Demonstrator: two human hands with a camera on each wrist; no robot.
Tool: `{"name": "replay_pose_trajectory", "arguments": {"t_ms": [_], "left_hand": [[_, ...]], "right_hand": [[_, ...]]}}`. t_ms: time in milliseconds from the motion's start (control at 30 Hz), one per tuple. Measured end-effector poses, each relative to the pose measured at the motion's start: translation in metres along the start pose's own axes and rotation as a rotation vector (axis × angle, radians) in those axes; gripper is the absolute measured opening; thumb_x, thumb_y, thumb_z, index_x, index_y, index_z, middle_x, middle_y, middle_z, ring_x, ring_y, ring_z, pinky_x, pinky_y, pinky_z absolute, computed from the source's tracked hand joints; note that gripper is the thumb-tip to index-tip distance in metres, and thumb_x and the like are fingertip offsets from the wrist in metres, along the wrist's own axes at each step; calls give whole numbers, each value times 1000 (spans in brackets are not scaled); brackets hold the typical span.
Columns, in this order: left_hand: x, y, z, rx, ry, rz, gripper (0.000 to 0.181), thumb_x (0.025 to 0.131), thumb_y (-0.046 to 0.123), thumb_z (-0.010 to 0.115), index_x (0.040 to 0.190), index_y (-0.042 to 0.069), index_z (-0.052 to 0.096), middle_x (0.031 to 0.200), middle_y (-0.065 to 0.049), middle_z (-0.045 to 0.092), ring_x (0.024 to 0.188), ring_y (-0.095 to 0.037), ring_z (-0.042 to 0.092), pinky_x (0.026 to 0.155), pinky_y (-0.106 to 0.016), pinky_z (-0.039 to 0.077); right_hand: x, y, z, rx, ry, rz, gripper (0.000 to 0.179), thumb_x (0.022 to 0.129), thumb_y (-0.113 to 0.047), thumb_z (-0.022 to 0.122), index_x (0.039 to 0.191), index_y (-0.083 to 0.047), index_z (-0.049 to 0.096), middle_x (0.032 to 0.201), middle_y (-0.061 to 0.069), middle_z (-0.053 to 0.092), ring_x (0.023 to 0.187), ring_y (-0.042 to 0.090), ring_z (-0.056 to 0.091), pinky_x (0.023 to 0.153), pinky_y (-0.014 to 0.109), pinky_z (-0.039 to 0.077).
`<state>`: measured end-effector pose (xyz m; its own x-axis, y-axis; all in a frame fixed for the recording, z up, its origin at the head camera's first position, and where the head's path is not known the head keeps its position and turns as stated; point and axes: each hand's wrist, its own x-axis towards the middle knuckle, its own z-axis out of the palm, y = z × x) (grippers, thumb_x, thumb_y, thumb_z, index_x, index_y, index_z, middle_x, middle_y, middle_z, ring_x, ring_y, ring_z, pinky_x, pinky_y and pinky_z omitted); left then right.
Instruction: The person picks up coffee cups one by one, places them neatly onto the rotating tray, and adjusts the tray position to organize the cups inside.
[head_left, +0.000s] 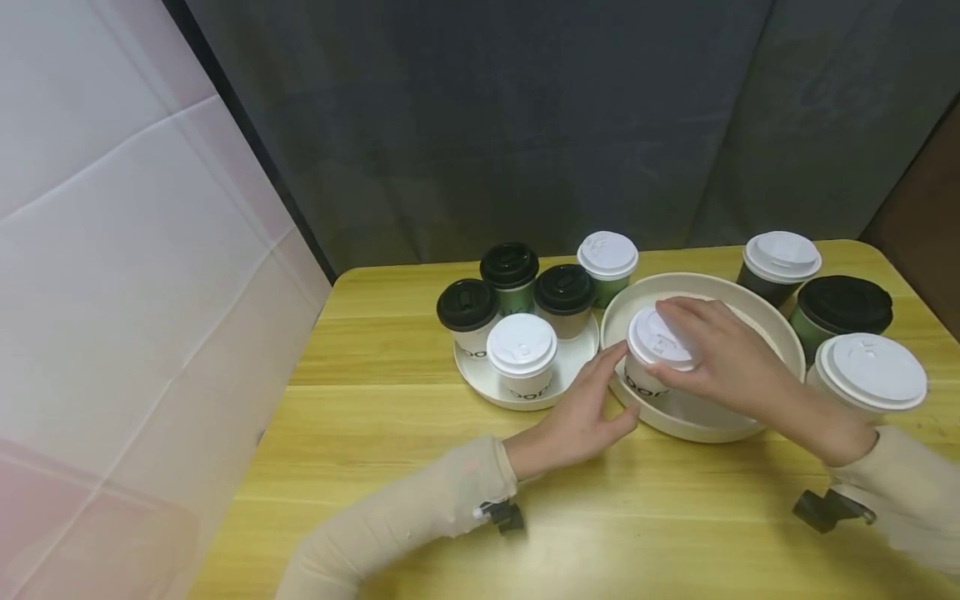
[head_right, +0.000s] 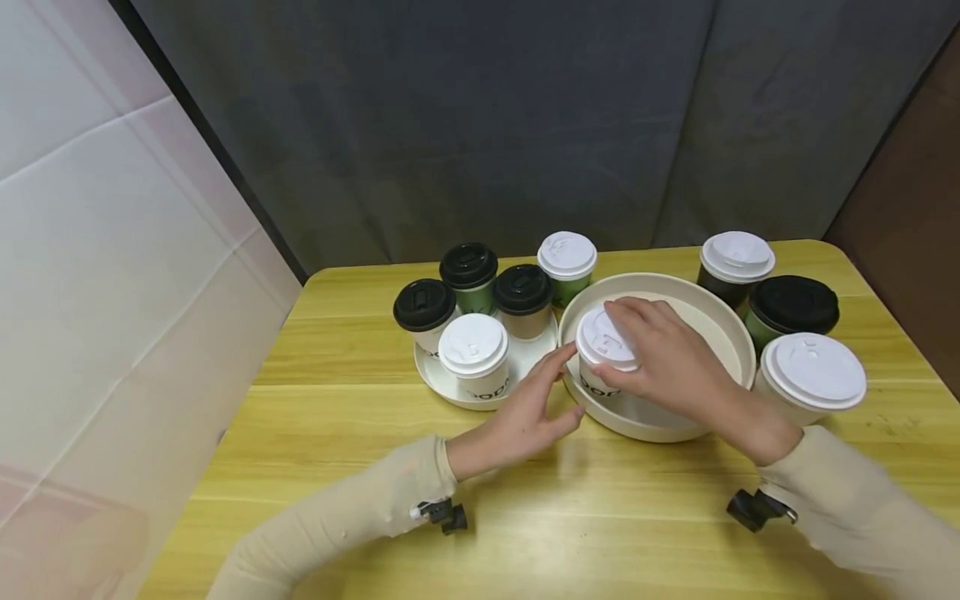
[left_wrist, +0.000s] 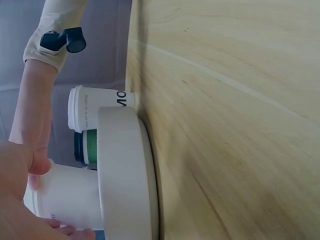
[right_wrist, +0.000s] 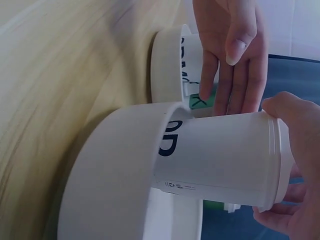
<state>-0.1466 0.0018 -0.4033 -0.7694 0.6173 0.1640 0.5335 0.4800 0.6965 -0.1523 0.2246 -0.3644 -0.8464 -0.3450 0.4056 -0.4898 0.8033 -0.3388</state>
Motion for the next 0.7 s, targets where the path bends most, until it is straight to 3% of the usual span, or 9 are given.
{"name": "replay_pose_trajectory", "arguments": {"t_ms": [233,700], "left_hand": [[-2,-3,2,40,-6,-23,78,93,26,59,158,12,18,163,-8,28,151,-21,29,123,-34,29],[-6,-8,5,26,4,-16,79,92,24,61,157,9,18,162,-10,29,150,-23,30,123,-35,30]], "right_hand": [[0,1,9,-11,4,-14,73,75,-31,82,135,1,55,135,21,57,120,38,51,99,54,43],[-1,0,13,-37,-4,-40,75,74,-32,82,135,2,55,135,21,57,118,38,52,98,54,45]]}}
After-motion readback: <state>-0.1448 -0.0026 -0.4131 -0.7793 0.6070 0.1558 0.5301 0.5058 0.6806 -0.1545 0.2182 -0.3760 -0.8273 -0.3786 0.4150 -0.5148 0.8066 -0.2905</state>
